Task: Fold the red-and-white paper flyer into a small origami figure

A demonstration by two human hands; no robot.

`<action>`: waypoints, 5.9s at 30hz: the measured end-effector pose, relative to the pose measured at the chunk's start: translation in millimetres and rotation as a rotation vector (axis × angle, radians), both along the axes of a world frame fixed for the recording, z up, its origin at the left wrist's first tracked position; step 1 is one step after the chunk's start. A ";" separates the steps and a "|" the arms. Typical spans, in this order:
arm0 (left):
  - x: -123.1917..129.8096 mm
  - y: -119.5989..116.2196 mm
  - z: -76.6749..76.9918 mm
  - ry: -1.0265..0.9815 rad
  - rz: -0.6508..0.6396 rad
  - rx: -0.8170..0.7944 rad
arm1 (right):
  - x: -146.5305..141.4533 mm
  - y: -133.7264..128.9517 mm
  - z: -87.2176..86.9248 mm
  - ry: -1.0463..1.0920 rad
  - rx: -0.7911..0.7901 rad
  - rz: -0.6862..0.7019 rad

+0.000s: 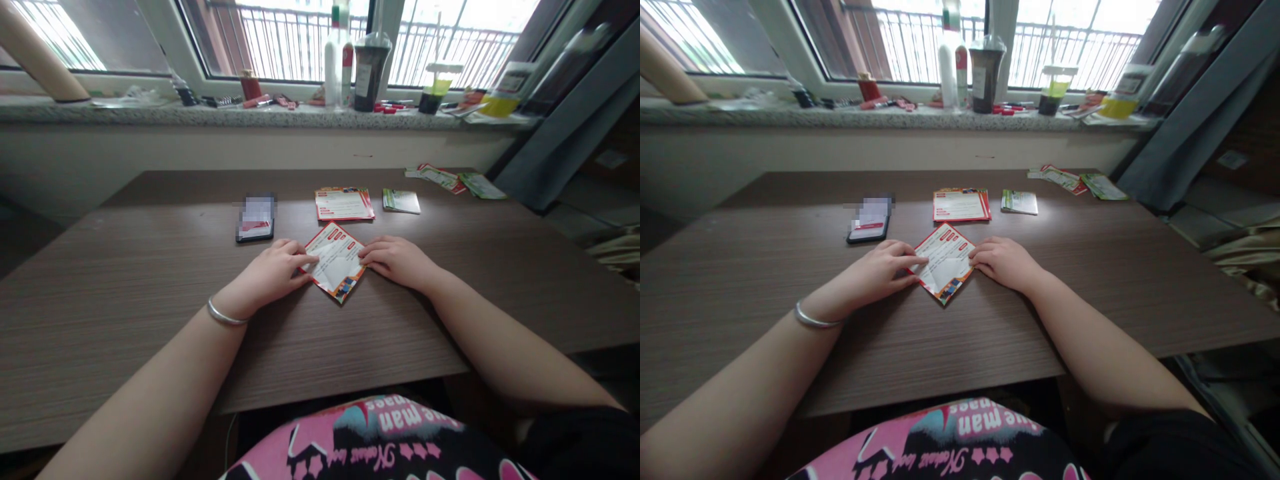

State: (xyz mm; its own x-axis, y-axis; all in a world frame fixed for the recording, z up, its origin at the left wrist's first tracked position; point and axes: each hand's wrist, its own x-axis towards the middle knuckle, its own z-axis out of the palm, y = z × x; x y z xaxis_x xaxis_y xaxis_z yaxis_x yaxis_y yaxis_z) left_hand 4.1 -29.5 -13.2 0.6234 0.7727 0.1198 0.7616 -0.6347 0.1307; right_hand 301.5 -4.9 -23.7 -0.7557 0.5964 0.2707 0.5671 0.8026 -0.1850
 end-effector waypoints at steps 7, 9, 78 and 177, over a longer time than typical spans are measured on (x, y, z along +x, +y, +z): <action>0.6 -0.1 0.6 0.003 0.042 -0.029 | -0.5 -2.2 5.7 -0.030 -0.042 -0.069; 0.7 0.3 0.7 0.001 0.044 -0.030 | -0.6 -3.8 5.6 -0.001 -0.034 -0.034; 33.1 2.4 -14.7 0.131 0.455 0.239 | -46.6 -8.3 -4.9 -0.071 -0.092 -0.586; 27.7 -11.0 3.9 -0.237 0.039 -0.238 | -28.1 -19.6 -0.8 0.028 -0.043 0.012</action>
State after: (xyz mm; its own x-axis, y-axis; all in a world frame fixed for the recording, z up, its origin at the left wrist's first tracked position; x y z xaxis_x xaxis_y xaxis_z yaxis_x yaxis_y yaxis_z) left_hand 31.8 -40.5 -9.2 0.5689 0.8193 0.0716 0.7155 -0.5360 0.4481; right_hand 273.4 -24.4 -24.5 -0.7555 0.5986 0.2662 0.5515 0.8005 -0.2347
